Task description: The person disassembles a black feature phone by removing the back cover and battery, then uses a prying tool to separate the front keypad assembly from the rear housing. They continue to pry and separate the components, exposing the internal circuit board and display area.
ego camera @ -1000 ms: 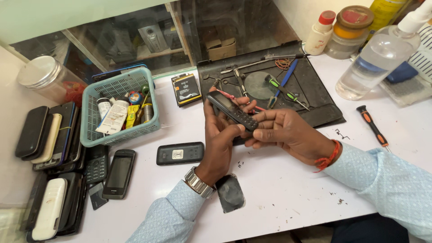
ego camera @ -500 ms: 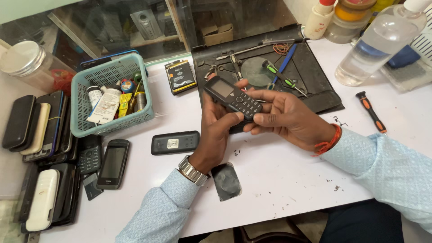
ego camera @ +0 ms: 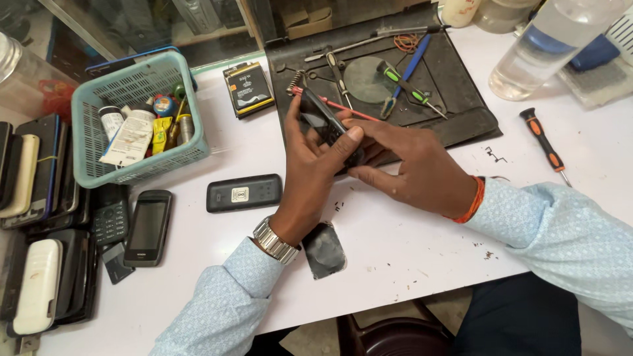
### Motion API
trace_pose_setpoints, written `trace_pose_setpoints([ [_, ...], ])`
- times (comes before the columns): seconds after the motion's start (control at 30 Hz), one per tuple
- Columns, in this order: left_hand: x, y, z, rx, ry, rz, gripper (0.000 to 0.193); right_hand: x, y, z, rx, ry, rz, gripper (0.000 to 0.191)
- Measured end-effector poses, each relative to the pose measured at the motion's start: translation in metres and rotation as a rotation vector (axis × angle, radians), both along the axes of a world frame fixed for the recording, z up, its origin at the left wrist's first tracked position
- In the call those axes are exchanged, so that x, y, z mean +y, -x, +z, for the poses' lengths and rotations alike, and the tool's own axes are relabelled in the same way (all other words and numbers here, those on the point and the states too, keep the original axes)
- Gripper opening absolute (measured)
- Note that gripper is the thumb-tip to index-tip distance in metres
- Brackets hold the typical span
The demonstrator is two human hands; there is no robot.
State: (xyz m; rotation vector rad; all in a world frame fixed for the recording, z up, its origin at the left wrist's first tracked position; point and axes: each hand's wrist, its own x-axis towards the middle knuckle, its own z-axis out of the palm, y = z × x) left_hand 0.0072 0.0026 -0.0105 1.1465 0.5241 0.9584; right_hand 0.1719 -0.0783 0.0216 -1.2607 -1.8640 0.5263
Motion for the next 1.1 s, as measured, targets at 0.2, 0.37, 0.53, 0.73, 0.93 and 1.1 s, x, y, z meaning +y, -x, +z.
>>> trace_pose_setpoints([
  [0.2,0.003,0.003,0.0,-0.065,0.123,-0.066,0.095,0.002,-0.002,0.003,-0.073,-0.092,0.044,0.067],
  [0.37,0.008,0.005,0.005,-0.209,0.21,-0.104,0.084,-0.013,-0.005,0.022,-0.182,0.01,-0.09,0.061],
  [0.53,0.008,0.001,0.007,-0.205,0.148,-0.073,0.083,-0.087,-0.009,0.029,-0.27,-0.02,-0.024,0.023],
  [0.73,0.007,-0.001,0.007,-0.185,0.128,-0.065,0.09,-0.134,0.002,-0.007,-0.484,-0.065,-0.02,0.032],
  [0.93,0.006,-0.003,0.008,-0.209,0.112,-0.065,0.093,-0.146,0.002,-0.025,-0.515,-0.18,-0.062,0.035],
  [1.1,0.005,-0.004,0.008,-0.199,0.111,-0.065,0.101,-0.157,-0.005,-0.043,-0.654,-0.347,-0.004,0.034],
])
